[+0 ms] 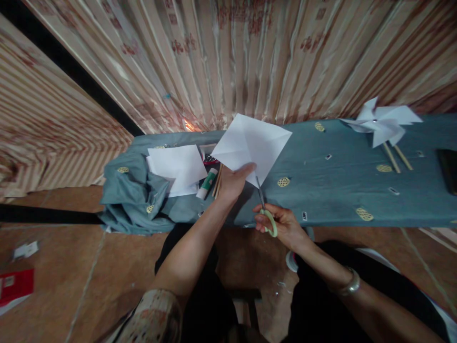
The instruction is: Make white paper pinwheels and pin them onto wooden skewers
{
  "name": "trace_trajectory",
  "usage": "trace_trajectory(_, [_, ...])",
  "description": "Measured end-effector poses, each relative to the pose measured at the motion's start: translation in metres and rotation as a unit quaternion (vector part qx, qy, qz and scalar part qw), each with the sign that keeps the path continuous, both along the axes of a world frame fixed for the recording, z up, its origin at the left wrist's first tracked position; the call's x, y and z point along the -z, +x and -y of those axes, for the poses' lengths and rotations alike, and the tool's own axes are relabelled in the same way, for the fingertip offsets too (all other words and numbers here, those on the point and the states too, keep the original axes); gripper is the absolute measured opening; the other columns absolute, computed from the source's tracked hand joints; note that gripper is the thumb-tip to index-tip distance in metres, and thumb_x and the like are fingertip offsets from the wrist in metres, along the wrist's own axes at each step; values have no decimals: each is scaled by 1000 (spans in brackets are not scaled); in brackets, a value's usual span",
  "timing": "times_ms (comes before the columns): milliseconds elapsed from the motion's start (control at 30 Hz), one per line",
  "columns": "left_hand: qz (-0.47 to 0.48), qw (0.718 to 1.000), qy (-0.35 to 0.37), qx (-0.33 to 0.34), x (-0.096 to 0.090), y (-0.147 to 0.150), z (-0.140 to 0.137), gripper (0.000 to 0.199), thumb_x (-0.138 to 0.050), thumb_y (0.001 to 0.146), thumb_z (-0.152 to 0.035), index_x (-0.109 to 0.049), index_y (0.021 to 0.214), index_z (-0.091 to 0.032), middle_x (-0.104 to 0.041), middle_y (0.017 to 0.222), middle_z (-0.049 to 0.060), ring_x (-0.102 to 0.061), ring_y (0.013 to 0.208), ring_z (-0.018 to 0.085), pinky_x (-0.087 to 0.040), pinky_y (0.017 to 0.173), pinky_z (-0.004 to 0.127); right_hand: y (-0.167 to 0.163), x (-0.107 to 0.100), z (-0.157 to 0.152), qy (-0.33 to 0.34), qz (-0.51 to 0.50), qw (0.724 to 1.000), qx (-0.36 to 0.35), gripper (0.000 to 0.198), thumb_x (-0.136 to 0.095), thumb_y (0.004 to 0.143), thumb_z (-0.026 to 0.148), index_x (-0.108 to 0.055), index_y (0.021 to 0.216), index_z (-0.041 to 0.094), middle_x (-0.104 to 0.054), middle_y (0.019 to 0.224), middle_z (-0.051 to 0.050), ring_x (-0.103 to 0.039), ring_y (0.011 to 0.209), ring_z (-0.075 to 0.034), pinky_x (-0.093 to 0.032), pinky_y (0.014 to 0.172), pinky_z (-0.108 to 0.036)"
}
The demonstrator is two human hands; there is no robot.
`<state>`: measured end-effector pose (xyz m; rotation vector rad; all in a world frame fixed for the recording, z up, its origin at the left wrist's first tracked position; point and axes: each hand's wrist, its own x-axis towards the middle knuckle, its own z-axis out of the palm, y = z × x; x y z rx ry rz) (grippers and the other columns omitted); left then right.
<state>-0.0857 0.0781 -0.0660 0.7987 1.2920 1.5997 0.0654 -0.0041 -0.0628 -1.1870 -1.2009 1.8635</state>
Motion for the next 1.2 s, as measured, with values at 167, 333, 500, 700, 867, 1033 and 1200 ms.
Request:
trace_trajectory(167, [31,999,25,13,-6,-1,1,35,-83,61,-38,-66,84,-16,-75,92,7,-70,83,22,-55,78,35,-1,-1,1,0,-5,1000,6,46,-82,63,57,-67,82,19,-61,55,3,-54,47,-10,-42,45,-24])
trace_trajectory(333, [31,999,17,9,-5,0,1,35,-83,59,-35,-65,83,-17,-74,90,6,-70,82,23,-54,77,36,0,1,1,3,0,1000,7,46,-81,64,57,-66,84,19,-62,56,3,-55,47,-10,-44,45,-23])
trace_trajectory(500, [22,1000,15,9,-4,1,1,32,-82,60,-34,-66,83,-18,-75,94,8,-70,85,23,-55,79,35,0,1,1,0,10,1000,10,48,-82,62,58,-67,86,20,-61,56,4,-56,49,-10,-46,47,-23])
trace_trajectory(700, [-20,999,18,31,2,0,4,29,-82,64,-33,-68,84,-19,-74,89,9,-69,97,26,-55,85,38,0,-4,-1,14,15,1000,11,47,-81,62,59,-66,80,19,-63,57,2,-55,49,-9,-44,47,-23])
trace_trajectory(867, [-16,1000,12,20,1,3,7,30,-83,62,-33,-67,83,-19,-72,85,9,-69,97,27,-56,85,40,0,-4,-2,23,11,1000,8,46,-79,65,61,-68,83,20,-61,58,3,-54,50,-10,-44,46,-23])
trace_trajectory(1033, [-10,1000,12,18,0,4,6,29,-82,63,-32,-66,84,-19,-72,88,9,-69,96,26,-55,85,40,0,-2,-1,29,11,999,12,44,-78,66,60,-66,80,20,-61,57,3,-55,49,-10,-44,47,-23])
trace_trajectory(1200, [-14,999,17,23,3,3,5,30,-83,62,-32,-67,85,-18,-72,87,10,-69,98,28,-56,86,41,-1,-3,-2,21,10,1000,15,46,-80,64,60,-66,82,20,-62,55,3,-55,48,-10,-44,47,-24])
